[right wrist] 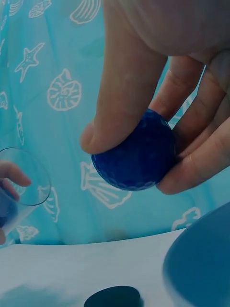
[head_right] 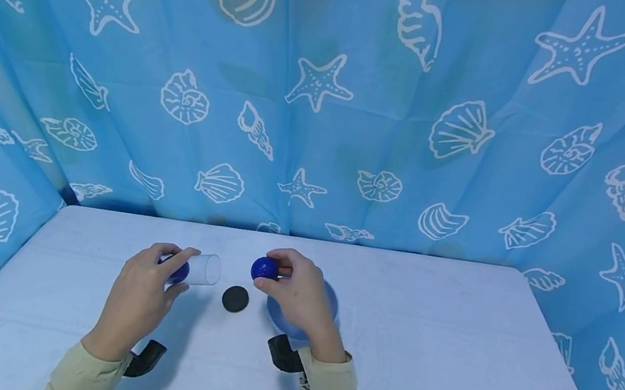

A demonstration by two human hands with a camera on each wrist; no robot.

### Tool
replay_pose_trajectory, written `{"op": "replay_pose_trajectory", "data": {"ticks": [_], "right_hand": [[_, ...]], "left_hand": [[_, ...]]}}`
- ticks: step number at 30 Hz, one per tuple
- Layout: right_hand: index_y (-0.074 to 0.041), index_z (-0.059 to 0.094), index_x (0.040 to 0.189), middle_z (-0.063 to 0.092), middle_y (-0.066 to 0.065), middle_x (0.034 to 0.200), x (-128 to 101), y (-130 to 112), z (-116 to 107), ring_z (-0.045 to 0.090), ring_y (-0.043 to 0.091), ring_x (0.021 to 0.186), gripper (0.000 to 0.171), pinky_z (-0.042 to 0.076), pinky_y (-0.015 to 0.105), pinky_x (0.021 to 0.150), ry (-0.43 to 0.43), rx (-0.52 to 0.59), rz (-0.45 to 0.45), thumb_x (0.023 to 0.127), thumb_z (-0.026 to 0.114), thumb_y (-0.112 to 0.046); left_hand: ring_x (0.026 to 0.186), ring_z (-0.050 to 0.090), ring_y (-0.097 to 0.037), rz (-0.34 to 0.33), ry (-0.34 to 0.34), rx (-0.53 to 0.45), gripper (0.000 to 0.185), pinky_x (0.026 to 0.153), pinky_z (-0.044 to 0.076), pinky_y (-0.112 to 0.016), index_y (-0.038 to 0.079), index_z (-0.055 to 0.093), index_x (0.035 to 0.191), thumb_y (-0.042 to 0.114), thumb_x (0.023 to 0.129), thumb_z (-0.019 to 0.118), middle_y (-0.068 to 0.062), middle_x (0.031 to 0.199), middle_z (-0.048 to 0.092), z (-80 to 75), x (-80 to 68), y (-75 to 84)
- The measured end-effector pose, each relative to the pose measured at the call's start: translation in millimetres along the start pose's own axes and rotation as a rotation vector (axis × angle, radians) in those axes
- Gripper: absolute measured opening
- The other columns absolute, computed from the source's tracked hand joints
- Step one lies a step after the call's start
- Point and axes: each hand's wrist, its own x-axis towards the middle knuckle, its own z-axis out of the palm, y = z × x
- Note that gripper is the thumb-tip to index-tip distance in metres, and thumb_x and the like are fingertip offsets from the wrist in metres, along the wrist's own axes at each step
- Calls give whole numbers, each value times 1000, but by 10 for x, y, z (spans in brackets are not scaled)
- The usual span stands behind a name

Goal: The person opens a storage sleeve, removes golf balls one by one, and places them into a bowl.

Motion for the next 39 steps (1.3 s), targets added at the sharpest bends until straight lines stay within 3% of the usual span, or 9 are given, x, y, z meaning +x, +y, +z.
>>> {"op": "replay_pose_trajectory", "data": {"ticks": [16,28,39], "right_hand": [[-7,60,131,64,13,126,17,91,-128,62,29,117,46,54,46,95,-22,-65,61,89,77,-13],[-5,60,130,62,16,131,39,95,-155,58,32,123,45,49,50,102,-47,-193,116,89,77,-10],[-3,60,129,63,17,127,25,149,-173,59,32,120,43,49,51,100,-41,-252,115,90,76,-11]], "left_hand": [[101,63,-39,-4,-7,-4,62,96,50,-55,11,71,122,2,65,94,-20,112,65,20,-4,-4],[101,63,-39,4,-3,-11,62,95,51,-54,11,71,122,2,66,94,-20,112,66,22,-2,2],[100,64,-39,9,-4,-7,61,94,51,-54,11,72,122,3,65,94,-20,111,66,24,-7,2]]}}
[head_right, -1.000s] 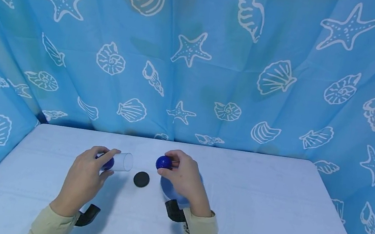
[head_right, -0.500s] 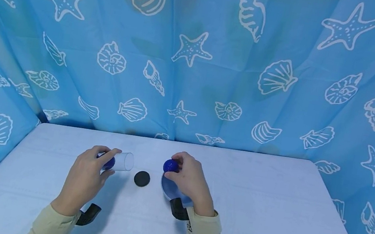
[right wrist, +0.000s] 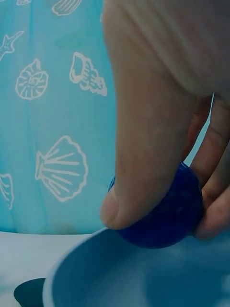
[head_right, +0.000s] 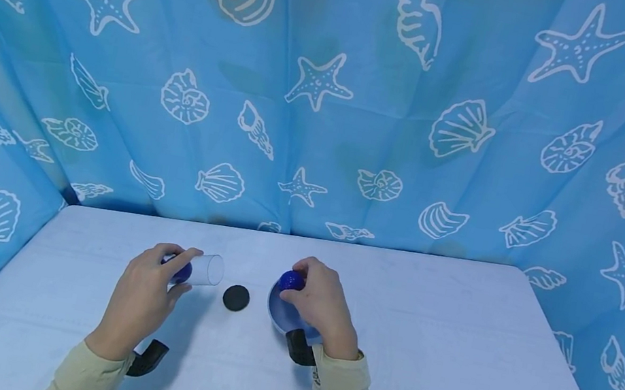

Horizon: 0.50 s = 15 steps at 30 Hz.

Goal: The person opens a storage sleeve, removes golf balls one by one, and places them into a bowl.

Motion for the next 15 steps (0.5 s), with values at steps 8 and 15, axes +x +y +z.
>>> {"op": "replay_pose_trajectory", "data": {"ticks": [8,15], "right_hand": [[0,61,125,65,18,121,15,37,-1,61,34,115,42,51,51,96,-6,-67,8,88,77,-10],[1,62,124,66,19,119,33,58,17,62,34,114,42,51,50,96,-25,-98,9,87,79,-9]], "left_hand": [[100,64,-39,-13,-15,8,62,95,51,-54,11,71,122,3,65,94,-19,111,66,-6,4,9],[101,63,-39,-26,-28,13,62,96,50,-54,11,71,122,3,66,94,-19,112,65,-10,5,14]]}}
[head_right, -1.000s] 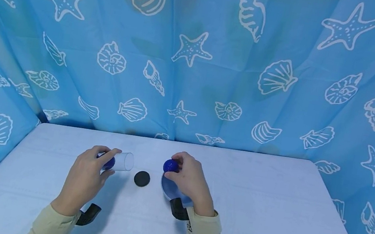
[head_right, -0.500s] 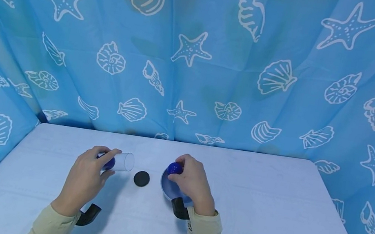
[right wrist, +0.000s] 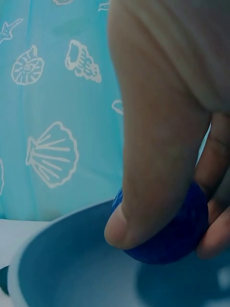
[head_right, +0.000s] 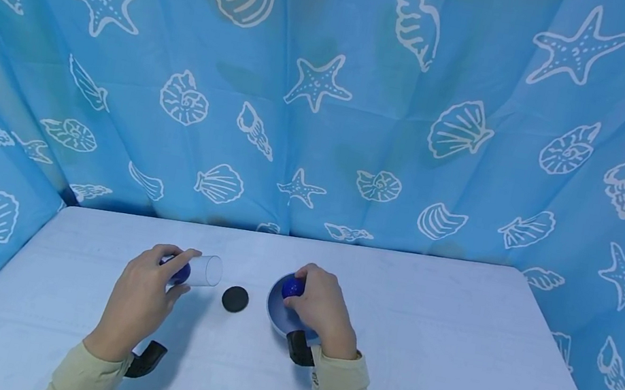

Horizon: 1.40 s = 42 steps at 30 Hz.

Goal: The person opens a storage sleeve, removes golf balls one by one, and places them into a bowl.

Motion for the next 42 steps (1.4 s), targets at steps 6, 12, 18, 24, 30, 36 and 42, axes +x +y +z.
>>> {"op": "replay_pose_trajectory", "data": {"ticks": [6,12,18,24,30,36,42], "right_hand": [[0,63,124,66,18,118,11,25,36,63,32,112,43,53,51,94,-17,-19,7,86,80,-9],[-1,64,123,66,19,121,27,56,72,62,34,113,43,53,51,93,-25,-53,27,84,81,-9],[-2,64,120,66,18,119,33,74,92,62,32,111,42,55,49,90,-43,-66,37,83,82,-7],[-2,65,117,66,17,117,32,77,108,62,32,110,40,55,47,89,-60,-74,29,81,83,-6],[-4,64,121,66,15,118,26,49,114,63,29,106,44,57,46,86,-59,-42,46,81,83,-6],[-5,64,122,66,13,117,21,48,108,63,28,103,45,57,44,84,-49,-38,35,82,82,-6],[-4,63,125,66,13,120,18,58,102,63,28,107,47,57,46,87,-54,-46,27,82,81,-5]], "left_hand": [[101,64,-39,-1,-1,-2,62,96,51,-54,11,71,122,3,66,94,-19,112,66,-4,-1,0],[102,64,-39,-8,-8,4,60,96,51,-54,11,71,122,3,67,94,-19,113,65,-2,0,11],[103,64,-39,-8,-11,4,60,96,50,-55,11,71,122,3,67,93,-20,113,65,2,-1,12],[102,64,-39,0,-5,0,60,96,50,-55,11,71,122,3,67,94,-20,112,66,1,-3,7],[101,64,-39,6,-2,2,60,96,50,-55,10,72,122,3,66,94,-20,112,66,-4,-4,6],[101,64,-39,3,-6,2,61,96,51,-55,11,72,122,3,66,94,-19,112,66,0,-7,-2],[101,64,-39,5,-5,-3,61,95,51,-55,11,71,123,4,67,94,-19,112,66,0,-5,2]]}}
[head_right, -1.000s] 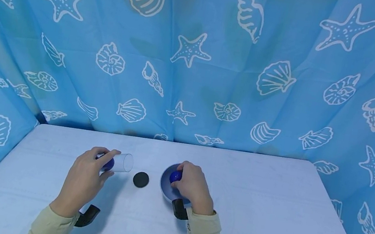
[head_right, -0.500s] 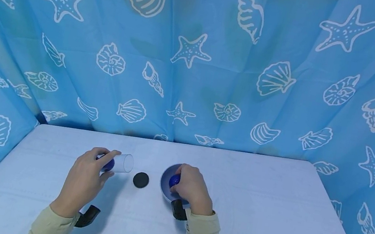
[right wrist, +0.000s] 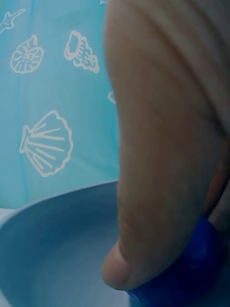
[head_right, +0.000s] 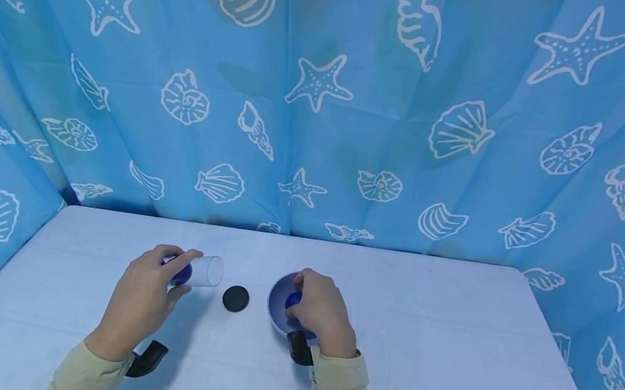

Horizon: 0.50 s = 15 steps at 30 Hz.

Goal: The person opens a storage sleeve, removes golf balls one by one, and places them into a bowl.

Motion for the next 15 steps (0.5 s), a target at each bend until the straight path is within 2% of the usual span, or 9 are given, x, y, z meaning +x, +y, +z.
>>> {"op": "replay_pose_trajectory", "data": {"ticks": [15], "right_hand": [[-4,63,126,68,12,117,-50,-95,-64,63,28,110,48,52,45,95,66,5,-90,82,82,-6]], "left_hand": [[99,64,-38,12,15,-16,60,95,51,-55,11,71,122,2,67,93,-19,111,66,-11,-2,-5]]}}
